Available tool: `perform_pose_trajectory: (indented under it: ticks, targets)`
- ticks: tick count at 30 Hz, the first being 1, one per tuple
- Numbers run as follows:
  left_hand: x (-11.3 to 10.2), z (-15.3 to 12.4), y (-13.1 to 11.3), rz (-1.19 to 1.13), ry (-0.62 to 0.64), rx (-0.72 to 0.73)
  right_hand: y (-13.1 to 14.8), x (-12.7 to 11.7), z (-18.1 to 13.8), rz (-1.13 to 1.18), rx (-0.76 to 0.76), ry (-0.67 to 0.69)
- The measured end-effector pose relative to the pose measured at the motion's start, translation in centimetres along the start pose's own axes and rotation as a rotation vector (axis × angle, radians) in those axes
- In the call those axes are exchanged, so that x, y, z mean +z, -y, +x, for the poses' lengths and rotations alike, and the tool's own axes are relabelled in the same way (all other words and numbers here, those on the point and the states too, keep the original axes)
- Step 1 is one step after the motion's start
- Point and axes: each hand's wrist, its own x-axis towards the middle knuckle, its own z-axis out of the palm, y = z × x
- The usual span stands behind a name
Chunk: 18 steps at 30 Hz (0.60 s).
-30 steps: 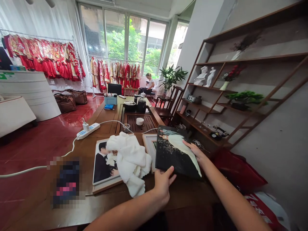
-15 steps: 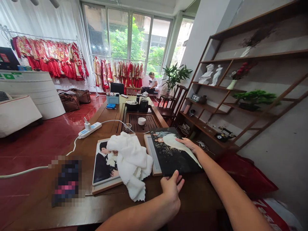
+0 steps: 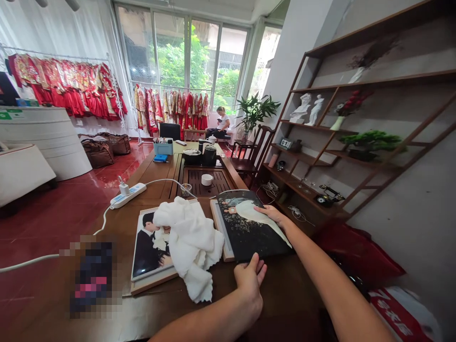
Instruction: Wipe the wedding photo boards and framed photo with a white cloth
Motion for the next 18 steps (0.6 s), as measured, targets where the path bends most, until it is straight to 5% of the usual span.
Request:
perform_pose_trajectory:
  ticks: [18]
  targets:
    - [-0.3, -0.3, 0.5, 0.082, 0.043, 0.037, -1.4, -0.2, 0.7, -0.069, -0.193, -0.079]
